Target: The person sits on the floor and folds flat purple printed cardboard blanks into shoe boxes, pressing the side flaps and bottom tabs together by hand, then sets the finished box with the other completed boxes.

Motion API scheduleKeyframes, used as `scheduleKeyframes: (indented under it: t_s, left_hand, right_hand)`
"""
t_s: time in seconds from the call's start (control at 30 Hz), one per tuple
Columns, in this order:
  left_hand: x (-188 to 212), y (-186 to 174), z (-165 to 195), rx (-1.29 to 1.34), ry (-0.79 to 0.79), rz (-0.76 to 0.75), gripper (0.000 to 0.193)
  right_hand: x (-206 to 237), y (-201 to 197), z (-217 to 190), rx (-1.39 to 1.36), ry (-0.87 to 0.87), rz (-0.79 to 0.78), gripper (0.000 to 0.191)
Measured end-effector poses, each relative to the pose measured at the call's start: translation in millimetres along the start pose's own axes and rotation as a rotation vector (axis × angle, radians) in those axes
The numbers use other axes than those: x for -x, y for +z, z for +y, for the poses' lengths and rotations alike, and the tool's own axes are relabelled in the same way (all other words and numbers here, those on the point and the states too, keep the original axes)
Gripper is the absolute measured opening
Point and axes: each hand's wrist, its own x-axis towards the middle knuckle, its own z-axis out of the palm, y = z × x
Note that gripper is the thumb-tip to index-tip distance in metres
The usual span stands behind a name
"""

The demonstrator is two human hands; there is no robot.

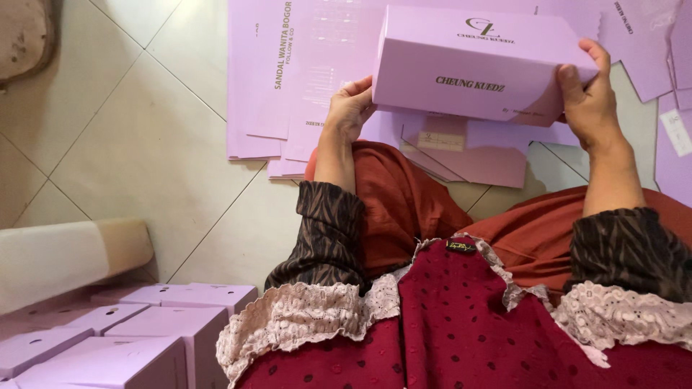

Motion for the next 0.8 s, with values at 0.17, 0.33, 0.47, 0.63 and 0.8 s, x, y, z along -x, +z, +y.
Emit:
scheduleKeyframes:
  t_s: [0.17, 0.33, 0.47, 0.63, 0.8]
  left_hand:
    - [-21.6, -13.3, -9.9, 0.007, -0.003, -0.051, 0.059]
    - [-9.1, 5.6, -5.3, -0.277, 0.075, 0.025, 0.105]
    - [8.5, 28.5, 0.7, -0.522, 0.114, 0.048, 0.106]
    - [18.9, 35.0, 7.3, -0.521, 0.137, 0.014, 0.09]
    - [13.9, 32.1, 4.5, -0.445, 0.11, 0.045, 0.05]
  right_hand:
    - [8.3, 4.3, -2.6, -0.009, 0.015, -0.036, 0.104]
    - [11.5, 6.2, -7.3, 0.079, 0.099, -0.046, 0.108]
    - [14.1, 6.6, -9.7, 0.117, 0.143, -0.056, 0.111]
    - [17.6, 7.3, -11.8, 0.243, 0.183, -0.064, 0.112]
    - [18.9, 7.2, -10.1, 0.31, 0.215, -0.084, 0.112]
